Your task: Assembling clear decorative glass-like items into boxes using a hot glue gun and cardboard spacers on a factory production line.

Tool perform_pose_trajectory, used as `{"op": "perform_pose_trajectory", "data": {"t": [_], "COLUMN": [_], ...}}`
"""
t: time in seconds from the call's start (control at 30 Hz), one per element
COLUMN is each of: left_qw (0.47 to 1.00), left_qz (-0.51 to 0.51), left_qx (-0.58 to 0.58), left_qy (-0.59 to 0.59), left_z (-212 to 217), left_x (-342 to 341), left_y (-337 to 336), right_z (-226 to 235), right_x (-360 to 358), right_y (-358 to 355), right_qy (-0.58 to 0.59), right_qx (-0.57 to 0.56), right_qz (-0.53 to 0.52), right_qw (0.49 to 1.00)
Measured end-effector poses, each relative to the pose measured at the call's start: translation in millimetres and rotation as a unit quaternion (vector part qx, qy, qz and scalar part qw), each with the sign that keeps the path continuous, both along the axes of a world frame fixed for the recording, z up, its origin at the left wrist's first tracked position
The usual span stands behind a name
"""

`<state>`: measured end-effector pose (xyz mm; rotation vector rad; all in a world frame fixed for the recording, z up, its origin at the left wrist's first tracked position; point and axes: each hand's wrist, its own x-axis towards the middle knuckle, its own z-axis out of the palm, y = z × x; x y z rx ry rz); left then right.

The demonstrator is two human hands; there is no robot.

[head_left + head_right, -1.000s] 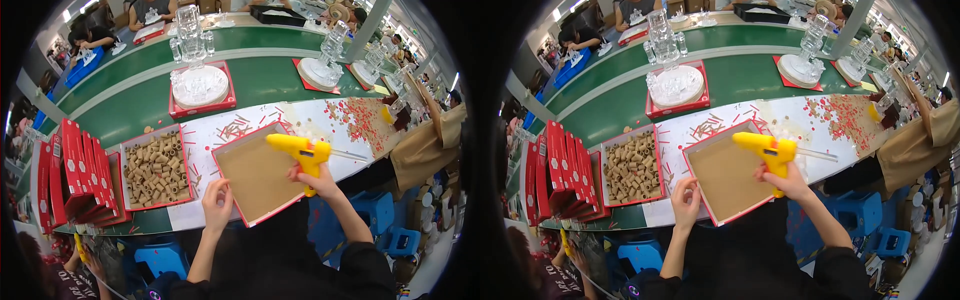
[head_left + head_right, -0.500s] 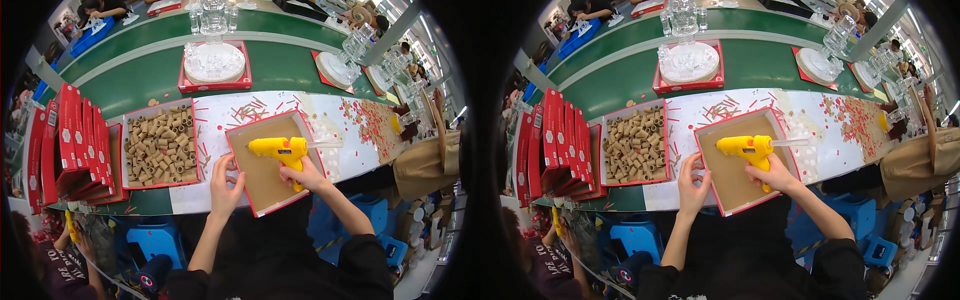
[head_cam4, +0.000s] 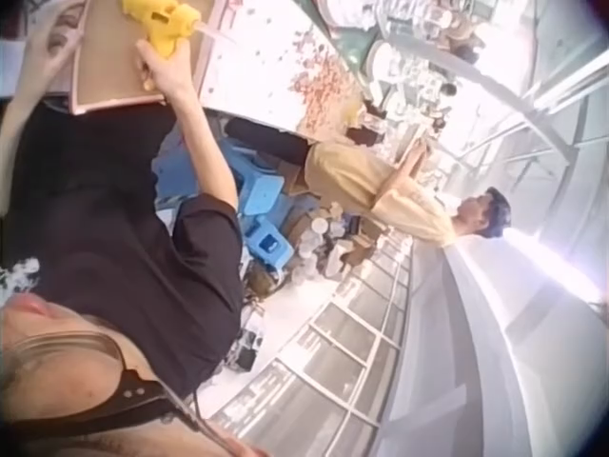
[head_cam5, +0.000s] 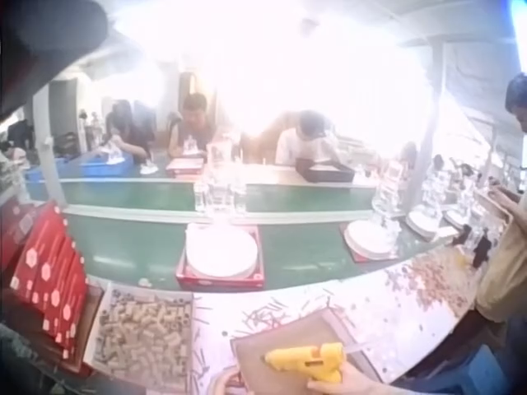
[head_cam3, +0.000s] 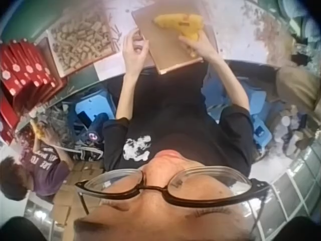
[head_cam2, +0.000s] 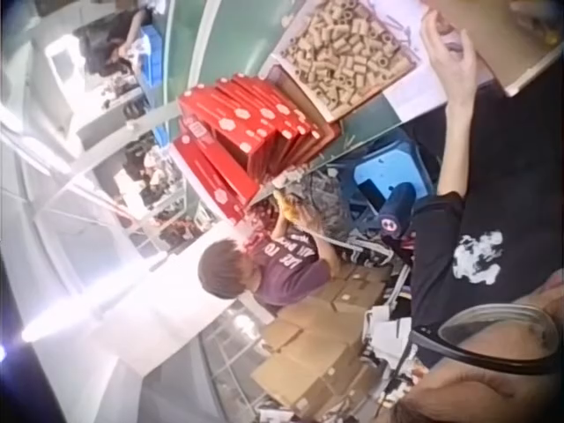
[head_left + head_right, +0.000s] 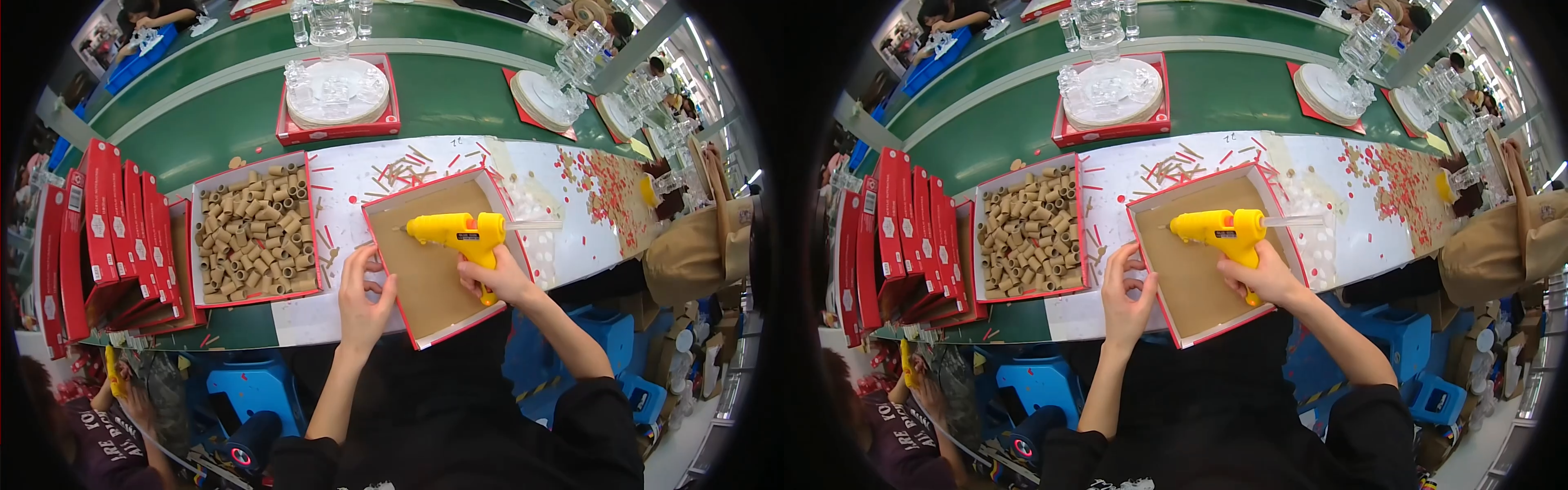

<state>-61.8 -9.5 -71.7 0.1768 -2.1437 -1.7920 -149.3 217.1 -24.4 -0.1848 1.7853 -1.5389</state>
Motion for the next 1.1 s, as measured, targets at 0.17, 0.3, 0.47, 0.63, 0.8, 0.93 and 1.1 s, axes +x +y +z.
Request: {"op": "perform_pose_trajectory", "data": {"t": [0.17,0.3,0.47,0.63,0.8,0.93,1.1], "left_qw": [1.0,1.0,1.0,1.0,1.0,1.0,1.0], "left_qz": [0.002,-0.001,-0.005,-0.005,-0.009,-0.005,-0.008], "left_qx": [0.0,-0.009,-0.003,0.0,0.007,0.006,0.016], "left_qy": [0.004,0.01,0.002,-0.004,-0.003,-0.002,-0.002], "left_z": [-1.8,-1.6,-1.6,-0.9,-0.8,-1.5,-2.5], "left_x": [-1.4,-1.3,-0.3,0.3,0.1,0.2,-0.2], "left_y": [0.5,0.0,-0.7,-0.4,0.3,0.6,2.5], "right_z": [14.1,30.4,38.1,37.7,36.9,34.5,50.5], "right_x": [-4.8,-9.6,-14.0,-17.4,-19.0,-20.1,-14.8], "right_y": [18.3,46.5,59.6,58.2,59.9,61.4,62.5], "right_qy": [0.055,0.059,0.052,0.054,0.058,0.052,0.041], "right_qx": [-0.012,0.013,0.044,0.062,0.074,0.073,0.106], "right_qz": [-0.048,-0.108,-0.15,-0.155,-0.151,-0.154,-0.142], "right_qw": [0.997,0.992,0.986,0.984,0.984,0.984,0.983]}}
